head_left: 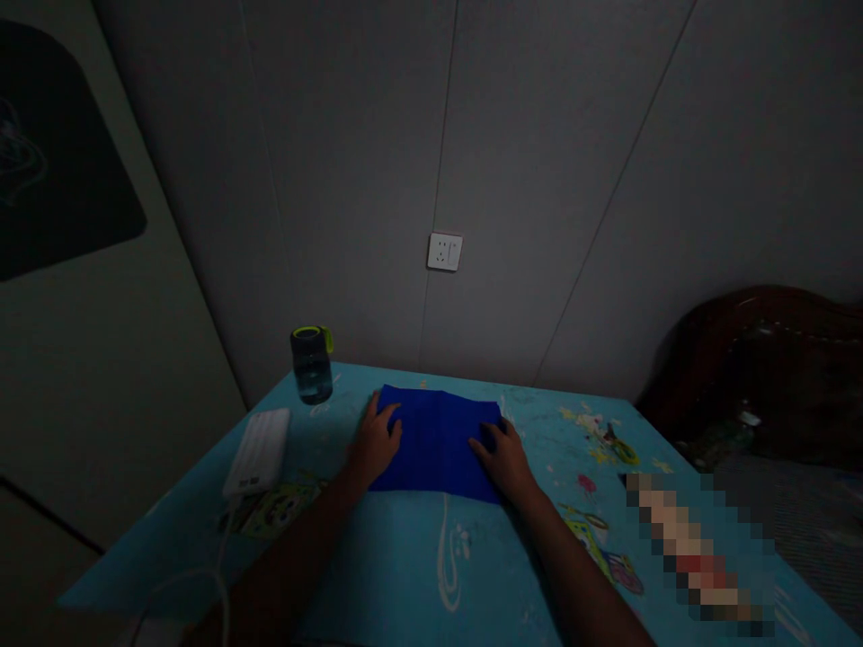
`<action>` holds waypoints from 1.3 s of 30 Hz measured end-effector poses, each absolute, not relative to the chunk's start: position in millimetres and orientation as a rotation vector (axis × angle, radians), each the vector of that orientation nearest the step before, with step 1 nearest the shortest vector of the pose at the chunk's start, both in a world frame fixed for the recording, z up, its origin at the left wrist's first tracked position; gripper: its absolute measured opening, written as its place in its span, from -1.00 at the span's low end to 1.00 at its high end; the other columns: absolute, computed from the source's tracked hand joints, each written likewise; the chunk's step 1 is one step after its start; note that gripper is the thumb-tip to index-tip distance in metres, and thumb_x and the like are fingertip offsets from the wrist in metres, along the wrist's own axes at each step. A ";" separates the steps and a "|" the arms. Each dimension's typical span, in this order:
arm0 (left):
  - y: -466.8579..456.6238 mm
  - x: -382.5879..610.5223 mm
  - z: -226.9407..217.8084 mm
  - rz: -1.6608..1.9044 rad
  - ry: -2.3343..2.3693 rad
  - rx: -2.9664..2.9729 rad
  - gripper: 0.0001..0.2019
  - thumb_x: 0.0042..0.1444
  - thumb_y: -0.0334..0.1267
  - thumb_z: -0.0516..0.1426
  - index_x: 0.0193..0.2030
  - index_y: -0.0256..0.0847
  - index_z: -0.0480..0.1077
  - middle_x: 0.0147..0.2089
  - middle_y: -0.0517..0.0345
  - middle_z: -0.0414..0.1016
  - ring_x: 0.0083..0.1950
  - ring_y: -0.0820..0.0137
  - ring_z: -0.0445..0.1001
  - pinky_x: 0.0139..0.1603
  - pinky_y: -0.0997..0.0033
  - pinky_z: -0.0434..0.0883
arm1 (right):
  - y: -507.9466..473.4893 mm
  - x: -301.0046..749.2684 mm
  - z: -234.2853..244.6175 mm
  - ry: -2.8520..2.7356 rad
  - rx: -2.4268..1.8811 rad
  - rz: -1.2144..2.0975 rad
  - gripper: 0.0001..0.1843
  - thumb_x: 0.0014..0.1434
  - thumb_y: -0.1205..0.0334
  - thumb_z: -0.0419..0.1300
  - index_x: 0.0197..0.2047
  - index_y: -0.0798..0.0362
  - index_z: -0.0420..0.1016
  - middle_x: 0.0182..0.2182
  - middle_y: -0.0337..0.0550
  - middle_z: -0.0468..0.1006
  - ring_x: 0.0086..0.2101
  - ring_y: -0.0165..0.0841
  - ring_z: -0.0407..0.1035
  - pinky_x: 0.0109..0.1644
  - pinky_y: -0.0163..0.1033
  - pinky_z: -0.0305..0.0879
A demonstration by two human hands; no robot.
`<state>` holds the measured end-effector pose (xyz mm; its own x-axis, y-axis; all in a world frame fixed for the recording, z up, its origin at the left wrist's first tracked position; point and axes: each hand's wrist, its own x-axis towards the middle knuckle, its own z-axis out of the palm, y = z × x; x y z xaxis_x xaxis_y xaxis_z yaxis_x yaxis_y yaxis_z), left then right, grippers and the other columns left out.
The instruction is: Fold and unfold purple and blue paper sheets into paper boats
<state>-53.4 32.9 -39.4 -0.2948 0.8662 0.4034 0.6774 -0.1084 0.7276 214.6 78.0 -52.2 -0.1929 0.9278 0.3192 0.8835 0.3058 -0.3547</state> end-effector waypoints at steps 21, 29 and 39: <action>34.2 -79.5 -14.2 1.734 1.222 0.685 -0.77 0.03 -0.26 0.24 -0.15 -0.26 0.50 -0.18 0.03 0.63 -0.08 0.29 0.59 -0.04 0.36 0.49 | 80.6 219.7 -51.4 -2.145 -1.589 0.153 -0.45 0.25 -0.03 0.15 0.16 0.17 0.46 0.22 0.26 0.29 0.25 -0.03 0.17 0.29 -0.01 0.13; 32.4 -80.7 -3.8 1.643 1.192 0.787 -0.70 -0.06 -0.16 0.30 -0.20 -0.28 0.55 -0.26 0.03 0.65 -0.18 0.22 0.61 -0.12 0.29 0.51 | 77.8 220.8 -50.6 -2.153 -1.556 0.172 -0.44 0.25 -0.06 0.14 0.17 0.16 0.45 0.24 0.24 0.27 0.25 -0.06 0.17 0.29 -0.03 0.13; 28.8 -83.0 -0.4 1.457 1.266 0.905 -0.53 -0.18 -0.08 0.39 -0.11 -0.27 0.55 -0.21 -0.02 0.66 -0.13 0.09 0.61 -0.10 0.20 0.50 | 77.0 219.2 -48.4 -2.174 -1.558 0.208 -0.44 0.25 -0.04 0.14 0.17 0.17 0.45 0.27 0.26 0.22 0.26 -0.02 0.15 0.32 0.01 0.08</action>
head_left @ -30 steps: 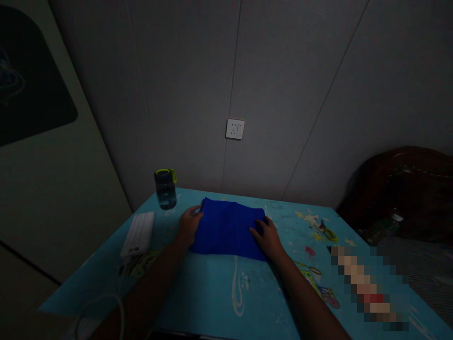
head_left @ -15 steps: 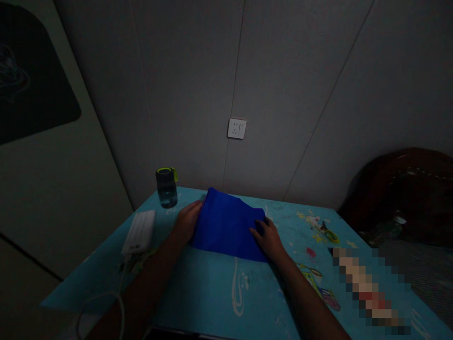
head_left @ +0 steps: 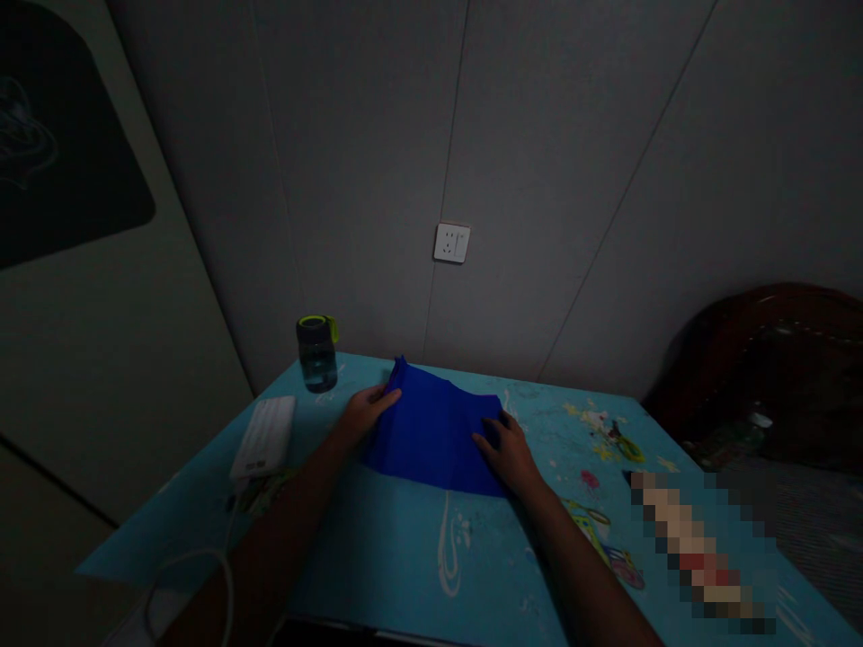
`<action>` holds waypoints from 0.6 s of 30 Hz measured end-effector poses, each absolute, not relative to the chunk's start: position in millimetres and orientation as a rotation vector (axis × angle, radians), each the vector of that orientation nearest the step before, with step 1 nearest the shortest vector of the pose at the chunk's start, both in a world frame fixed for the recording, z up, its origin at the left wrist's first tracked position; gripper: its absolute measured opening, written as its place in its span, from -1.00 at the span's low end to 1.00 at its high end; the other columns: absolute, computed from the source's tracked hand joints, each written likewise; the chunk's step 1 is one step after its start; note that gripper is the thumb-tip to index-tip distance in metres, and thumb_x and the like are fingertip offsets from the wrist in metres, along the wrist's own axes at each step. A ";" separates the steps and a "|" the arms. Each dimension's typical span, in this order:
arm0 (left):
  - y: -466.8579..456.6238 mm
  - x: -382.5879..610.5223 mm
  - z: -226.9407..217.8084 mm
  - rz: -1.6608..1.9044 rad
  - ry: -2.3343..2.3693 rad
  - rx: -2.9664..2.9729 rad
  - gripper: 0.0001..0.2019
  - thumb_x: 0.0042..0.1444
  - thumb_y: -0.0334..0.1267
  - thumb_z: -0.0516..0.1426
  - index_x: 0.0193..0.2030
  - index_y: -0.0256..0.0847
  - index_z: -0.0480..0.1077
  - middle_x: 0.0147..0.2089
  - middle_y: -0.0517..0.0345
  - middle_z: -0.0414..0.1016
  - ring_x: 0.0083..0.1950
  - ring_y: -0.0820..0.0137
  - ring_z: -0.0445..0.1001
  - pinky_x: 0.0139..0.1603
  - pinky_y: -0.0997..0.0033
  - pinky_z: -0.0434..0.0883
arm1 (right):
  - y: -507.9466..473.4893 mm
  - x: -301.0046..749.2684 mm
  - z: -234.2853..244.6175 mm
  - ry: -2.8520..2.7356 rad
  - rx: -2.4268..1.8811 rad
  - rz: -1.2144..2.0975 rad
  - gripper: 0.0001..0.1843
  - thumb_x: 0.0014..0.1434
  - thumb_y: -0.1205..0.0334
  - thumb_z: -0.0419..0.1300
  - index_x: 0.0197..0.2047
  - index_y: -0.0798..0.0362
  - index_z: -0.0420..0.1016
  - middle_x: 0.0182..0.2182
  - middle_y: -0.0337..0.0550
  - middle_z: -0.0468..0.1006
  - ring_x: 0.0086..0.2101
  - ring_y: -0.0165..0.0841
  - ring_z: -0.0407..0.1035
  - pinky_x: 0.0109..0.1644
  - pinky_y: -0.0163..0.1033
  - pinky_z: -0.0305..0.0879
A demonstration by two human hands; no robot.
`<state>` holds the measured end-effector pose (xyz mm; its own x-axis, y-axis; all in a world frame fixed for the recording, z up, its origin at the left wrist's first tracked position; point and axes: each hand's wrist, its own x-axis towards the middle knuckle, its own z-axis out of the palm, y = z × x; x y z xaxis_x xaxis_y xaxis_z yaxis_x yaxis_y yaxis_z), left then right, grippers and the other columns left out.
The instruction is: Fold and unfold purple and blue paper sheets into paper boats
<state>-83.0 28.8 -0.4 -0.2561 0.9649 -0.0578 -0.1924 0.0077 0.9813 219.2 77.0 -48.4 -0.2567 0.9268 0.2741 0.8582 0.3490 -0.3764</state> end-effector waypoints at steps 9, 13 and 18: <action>23.1 -87.5 -2.2 1.338 1.106 1.001 -0.33 -0.24 -0.22 0.40 0.09 -0.27 0.39 -0.05 -0.08 0.62 -0.05 0.04 0.60 0.01 0.06 0.49 | 87.8 229.6 -47.7 -1.755 -1.459 0.448 -0.29 0.08 0.01 0.24 0.24 0.19 0.32 0.22 0.24 0.33 0.22 0.01 0.22 0.29 0.10 0.12; 17.8 -80.2 7.8 1.462 1.096 1.125 -0.33 -0.06 -0.13 0.32 0.21 -0.23 0.29 0.10 -0.08 0.54 0.05 0.08 0.55 0.08 0.10 0.46 | 87.0 234.7 -31.5 -1.395 -1.314 0.896 -0.24 -0.07 -0.05 0.37 0.18 0.06 0.37 0.03 0.11 0.55 -0.03 -0.04 0.48 0.08 0.07 0.38; 13.1 -70.8 12.1 1.624 1.246 1.374 -0.52 0.12 -0.09 0.17 0.15 -0.21 0.30 0.09 -0.03 0.52 0.05 0.18 0.53 0.09 0.18 0.45 | 74.1 233.0 -5.1 -1.161 -1.123 1.263 -0.46 -0.06 -0.05 0.39 -0.06 0.04 0.49 -0.25 -0.04 0.67 -0.35 -0.17 0.56 -0.23 -0.07 0.50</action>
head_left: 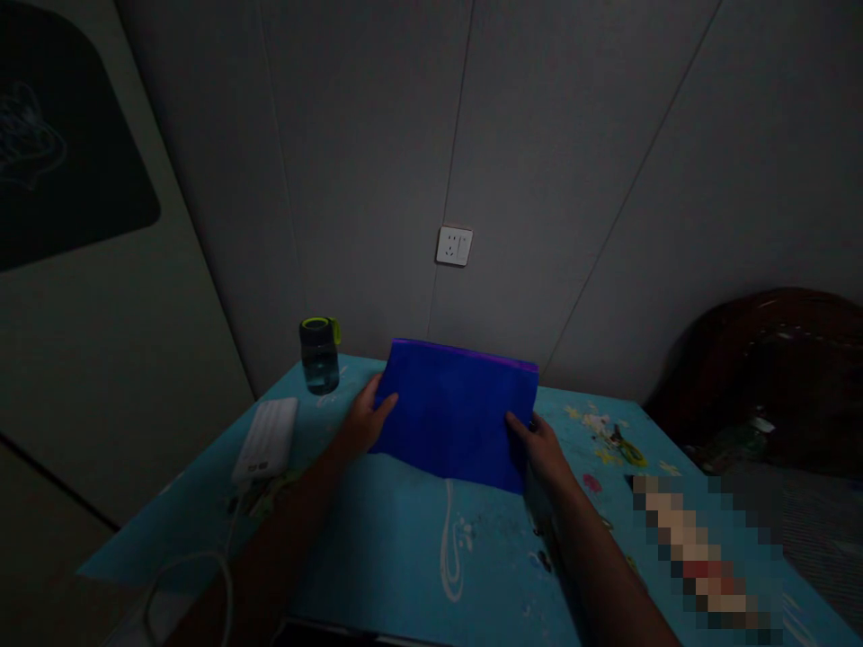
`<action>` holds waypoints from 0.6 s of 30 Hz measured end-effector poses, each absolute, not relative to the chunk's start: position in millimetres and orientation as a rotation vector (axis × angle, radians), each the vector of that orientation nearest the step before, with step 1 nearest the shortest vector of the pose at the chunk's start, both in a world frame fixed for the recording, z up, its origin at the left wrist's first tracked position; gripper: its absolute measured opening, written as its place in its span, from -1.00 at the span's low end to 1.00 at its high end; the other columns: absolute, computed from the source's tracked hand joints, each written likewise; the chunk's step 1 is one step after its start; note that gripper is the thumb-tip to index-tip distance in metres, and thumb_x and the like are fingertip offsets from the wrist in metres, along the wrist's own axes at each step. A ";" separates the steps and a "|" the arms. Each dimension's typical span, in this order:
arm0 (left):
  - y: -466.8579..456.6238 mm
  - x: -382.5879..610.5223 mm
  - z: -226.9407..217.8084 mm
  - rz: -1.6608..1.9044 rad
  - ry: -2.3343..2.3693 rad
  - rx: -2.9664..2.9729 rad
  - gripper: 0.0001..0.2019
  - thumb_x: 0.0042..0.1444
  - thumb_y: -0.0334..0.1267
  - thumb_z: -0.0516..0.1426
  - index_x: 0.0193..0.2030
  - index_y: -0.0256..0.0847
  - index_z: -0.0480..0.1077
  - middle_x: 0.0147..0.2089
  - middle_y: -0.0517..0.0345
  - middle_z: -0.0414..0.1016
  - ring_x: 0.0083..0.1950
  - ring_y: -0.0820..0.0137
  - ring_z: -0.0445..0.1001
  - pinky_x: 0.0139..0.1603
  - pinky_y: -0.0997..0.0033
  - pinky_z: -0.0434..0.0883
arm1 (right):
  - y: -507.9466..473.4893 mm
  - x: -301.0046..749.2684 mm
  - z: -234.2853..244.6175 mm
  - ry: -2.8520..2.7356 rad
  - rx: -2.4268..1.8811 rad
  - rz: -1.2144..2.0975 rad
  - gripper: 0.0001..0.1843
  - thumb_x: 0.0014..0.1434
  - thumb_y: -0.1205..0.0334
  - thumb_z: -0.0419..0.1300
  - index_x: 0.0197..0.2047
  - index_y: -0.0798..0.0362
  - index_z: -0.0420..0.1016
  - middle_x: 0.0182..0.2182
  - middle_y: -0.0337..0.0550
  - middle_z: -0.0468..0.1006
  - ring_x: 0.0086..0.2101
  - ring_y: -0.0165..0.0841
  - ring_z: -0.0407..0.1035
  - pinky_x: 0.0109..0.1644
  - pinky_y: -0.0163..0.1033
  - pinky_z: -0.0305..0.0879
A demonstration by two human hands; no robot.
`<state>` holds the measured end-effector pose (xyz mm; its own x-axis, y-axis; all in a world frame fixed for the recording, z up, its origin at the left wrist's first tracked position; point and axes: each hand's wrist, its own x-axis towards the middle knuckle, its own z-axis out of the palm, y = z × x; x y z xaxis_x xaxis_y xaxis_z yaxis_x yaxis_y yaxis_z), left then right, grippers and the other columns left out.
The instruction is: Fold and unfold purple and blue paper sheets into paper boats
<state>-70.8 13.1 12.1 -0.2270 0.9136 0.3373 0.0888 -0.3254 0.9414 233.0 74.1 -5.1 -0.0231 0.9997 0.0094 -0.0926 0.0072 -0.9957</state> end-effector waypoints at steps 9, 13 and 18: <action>17.8 -62.4 -2.6 1.776 1.682 1.678 -0.68 0.10 -0.13 0.15 -0.05 -0.24 0.36 -0.13 -0.08 0.56 -0.08 0.14 0.57 0.05 0.13 0.45 | 67.6 232.2 0.5 -1.201 -1.015 0.761 -0.47 -0.01 -0.08 0.36 -0.09 0.11 0.51 -0.16 -0.01 0.63 -0.17 -0.17 0.50 -0.01 -0.04 0.40; 16.7 -59.2 1.5 1.748 1.609 1.516 -0.51 0.01 -0.12 0.25 0.06 -0.25 0.32 -0.18 -0.01 0.60 -0.15 0.18 0.60 -0.03 0.18 0.50 | 69.0 230.5 -1.9 -1.239 -1.011 0.762 -0.47 0.02 -0.06 0.34 -0.02 0.10 0.49 -0.10 0.00 0.62 -0.11 -0.15 0.50 0.04 -0.01 0.38; 14.3 -60.6 12.0 1.644 1.492 1.225 -0.60 -0.08 -0.12 0.32 -0.10 -0.24 0.46 -0.13 -0.01 0.64 -0.07 0.15 0.61 -0.01 0.17 0.53 | 73.1 233.9 -7.0 -1.263 -1.079 0.789 -0.50 0.03 -0.10 0.33 -0.10 0.13 0.54 -0.16 0.01 0.65 -0.18 -0.14 0.52 -0.01 -0.02 0.41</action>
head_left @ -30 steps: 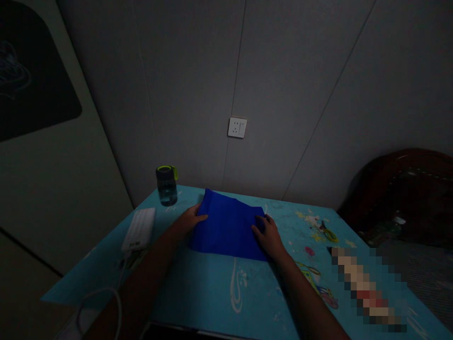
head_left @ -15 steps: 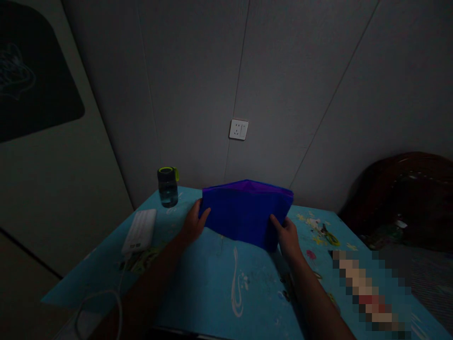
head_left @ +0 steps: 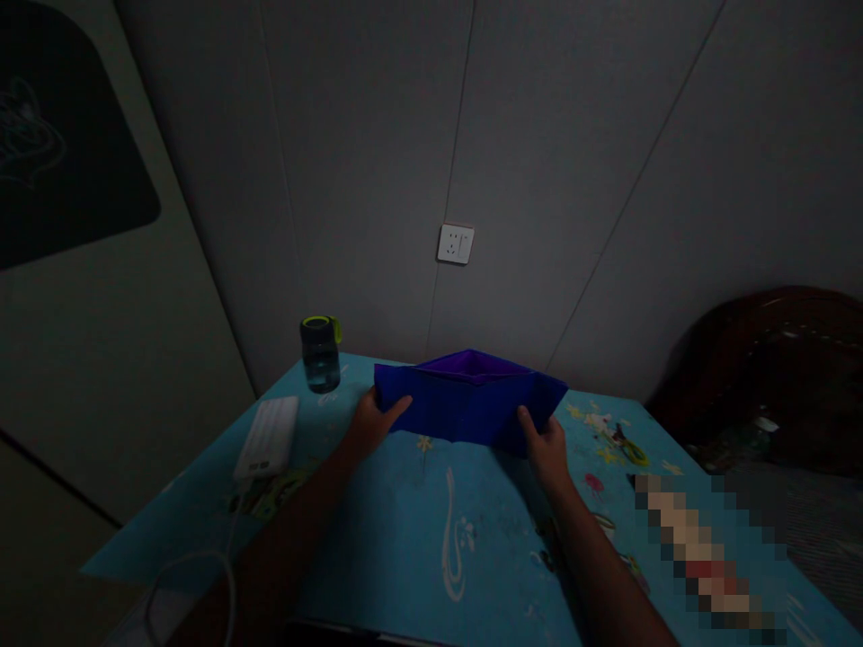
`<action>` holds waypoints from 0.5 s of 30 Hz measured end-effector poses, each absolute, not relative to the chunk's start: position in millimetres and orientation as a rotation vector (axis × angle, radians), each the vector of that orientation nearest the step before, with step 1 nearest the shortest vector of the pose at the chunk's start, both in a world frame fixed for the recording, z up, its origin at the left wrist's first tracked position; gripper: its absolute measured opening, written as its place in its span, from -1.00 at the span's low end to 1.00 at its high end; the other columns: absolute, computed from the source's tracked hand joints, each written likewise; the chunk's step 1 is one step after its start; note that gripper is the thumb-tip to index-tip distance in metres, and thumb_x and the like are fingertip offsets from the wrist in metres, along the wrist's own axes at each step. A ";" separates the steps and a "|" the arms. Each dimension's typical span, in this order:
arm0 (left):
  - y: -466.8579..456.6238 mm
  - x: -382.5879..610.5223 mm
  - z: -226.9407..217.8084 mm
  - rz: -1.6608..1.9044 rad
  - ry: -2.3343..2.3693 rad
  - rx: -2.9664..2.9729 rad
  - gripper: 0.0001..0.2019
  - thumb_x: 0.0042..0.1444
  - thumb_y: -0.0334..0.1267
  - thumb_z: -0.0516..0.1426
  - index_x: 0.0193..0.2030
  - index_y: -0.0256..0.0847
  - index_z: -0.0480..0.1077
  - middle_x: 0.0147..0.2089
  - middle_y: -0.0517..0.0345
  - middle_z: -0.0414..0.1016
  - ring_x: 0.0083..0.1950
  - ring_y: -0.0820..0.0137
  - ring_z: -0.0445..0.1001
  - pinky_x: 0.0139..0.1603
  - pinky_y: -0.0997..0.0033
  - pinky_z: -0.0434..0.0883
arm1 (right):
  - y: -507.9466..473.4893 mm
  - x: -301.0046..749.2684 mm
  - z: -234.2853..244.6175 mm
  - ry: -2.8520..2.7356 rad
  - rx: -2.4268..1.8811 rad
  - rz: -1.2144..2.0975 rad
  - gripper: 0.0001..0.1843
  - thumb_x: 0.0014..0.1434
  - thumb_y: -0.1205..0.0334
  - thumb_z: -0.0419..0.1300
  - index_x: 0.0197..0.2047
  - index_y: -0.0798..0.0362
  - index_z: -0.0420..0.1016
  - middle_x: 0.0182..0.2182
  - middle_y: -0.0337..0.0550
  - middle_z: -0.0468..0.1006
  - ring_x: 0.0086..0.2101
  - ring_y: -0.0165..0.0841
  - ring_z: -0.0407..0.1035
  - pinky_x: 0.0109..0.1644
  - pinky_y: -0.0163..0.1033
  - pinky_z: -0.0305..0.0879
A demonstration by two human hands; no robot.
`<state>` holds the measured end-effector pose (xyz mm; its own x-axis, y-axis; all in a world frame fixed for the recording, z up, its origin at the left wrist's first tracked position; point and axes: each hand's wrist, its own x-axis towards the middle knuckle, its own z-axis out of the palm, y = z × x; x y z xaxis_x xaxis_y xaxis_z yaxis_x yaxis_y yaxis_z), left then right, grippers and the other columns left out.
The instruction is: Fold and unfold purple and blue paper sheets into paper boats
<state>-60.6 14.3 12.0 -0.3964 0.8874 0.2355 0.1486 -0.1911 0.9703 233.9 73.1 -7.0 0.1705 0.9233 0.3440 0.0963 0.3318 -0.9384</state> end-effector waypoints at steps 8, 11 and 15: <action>8.4 -62.5 13.1 1.494 1.518 1.130 -0.66 -0.22 -0.21 0.42 -0.24 -0.19 0.55 -0.24 0.04 0.67 -0.11 0.11 0.63 -0.10 0.24 0.58 | 79.3 239.1 -13.0 -1.371 -1.176 0.992 -0.47 -0.09 -0.13 0.40 -0.23 0.18 0.63 -0.28 -0.01 0.68 -0.26 -0.09 0.55 -0.06 0.02 0.44; 7.7 -60.7 11.5 1.508 1.564 1.061 -0.64 -0.23 -0.20 0.42 -0.24 -0.20 0.54 -0.22 0.03 0.67 -0.08 0.09 0.62 -0.08 0.25 0.57 | 74.7 241.8 -4.9 -1.308 -1.153 1.009 -0.48 -0.16 -0.12 0.44 -0.26 0.15 0.63 -0.32 -0.04 0.69 -0.29 -0.11 0.56 -0.11 -0.03 0.48; 9.2 -61.0 12.0 1.542 1.571 0.973 -0.59 -0.27 -0.15 0.44 -0.24 -0.24 0.53 -0.24 0.00 0.67 -0.13 0.09 0.63 -0.12 0.24 0.58 | 67.1 245.6 7.4 -1.213 -1.150 1.072 -0.47 -0.21 -0.13 0.46 -0.30 0.13 0.63 -0.36 -0.05 0.68 -0.36 -0.14 0.57 -0.25 -0.11 0.51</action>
